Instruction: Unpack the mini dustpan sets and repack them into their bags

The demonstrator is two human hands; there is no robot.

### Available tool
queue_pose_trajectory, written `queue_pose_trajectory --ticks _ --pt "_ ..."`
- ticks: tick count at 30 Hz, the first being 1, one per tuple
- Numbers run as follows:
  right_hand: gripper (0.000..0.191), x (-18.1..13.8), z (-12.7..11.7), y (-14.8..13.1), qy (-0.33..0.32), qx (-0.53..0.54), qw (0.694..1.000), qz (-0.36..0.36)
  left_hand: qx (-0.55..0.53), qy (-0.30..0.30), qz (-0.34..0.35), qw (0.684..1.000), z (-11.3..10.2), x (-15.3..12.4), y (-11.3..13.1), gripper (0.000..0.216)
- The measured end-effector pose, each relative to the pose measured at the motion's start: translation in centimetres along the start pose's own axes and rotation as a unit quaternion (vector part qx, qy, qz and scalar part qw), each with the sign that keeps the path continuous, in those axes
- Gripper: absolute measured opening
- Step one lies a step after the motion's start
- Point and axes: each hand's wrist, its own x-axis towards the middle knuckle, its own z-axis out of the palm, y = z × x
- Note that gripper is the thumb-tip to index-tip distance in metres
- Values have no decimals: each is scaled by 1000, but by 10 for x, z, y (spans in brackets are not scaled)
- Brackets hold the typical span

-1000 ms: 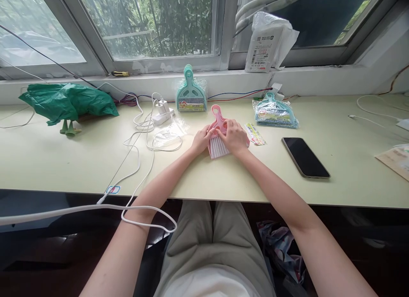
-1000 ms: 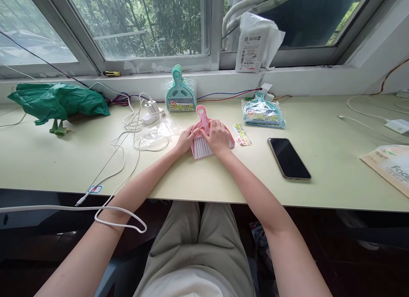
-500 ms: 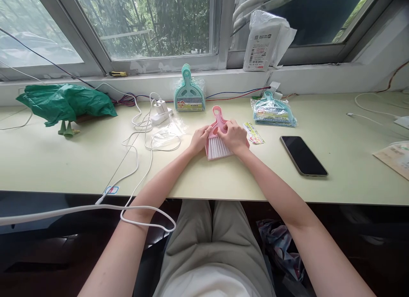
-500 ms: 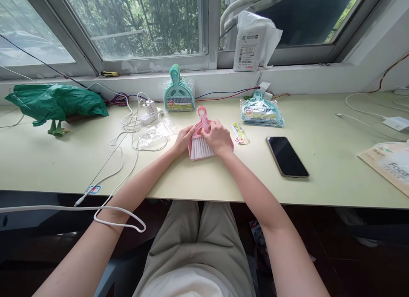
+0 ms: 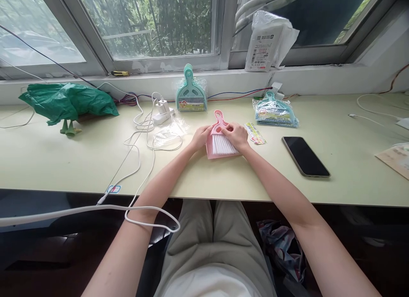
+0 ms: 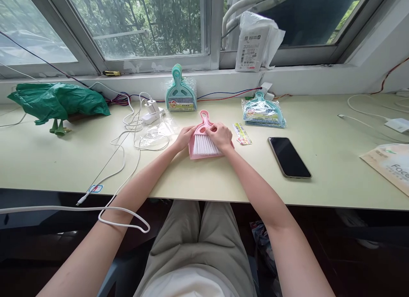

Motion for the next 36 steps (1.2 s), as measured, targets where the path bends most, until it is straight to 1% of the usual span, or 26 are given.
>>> queue_pose_trajectory --ticks 9,13,17,21,23,26,29,33,36 --pt "38 6 -3 6 -59 66 995 42 -14 -22 -65 998 -2 -2 11 40" --pt "43 7 -5 7 -63 79 994 35 23 -18 -35 999 -2 -3 20 41" --pt "44 6 -8 6 -55 82 995 2 29 -18 -40 999 -2 -5 26 39" --pt "38 2 -15 0 -34 28 998 -47 82 4 -4 997 -2 -7 30 38" --pt "37 0 -18 -4 -25 -14 998 -57 106 9 8 994 -1 -8 31 39" --pt "38 -4 -22 -10 -15 -64 996 -52 139 18 12 990 2 -9 31 40" --pt "38 -9 -19 -14 3 -97 994 -50 155 32 14 987 4 -9 29 40" --pt "40 -12 -12 -17 15 -99 994 -36 138 40 24 989 4 -9 27 39" --pt "41 -12 -10 -15 29 -100 994 -25 117 28 31 992 4 -8 26 39"
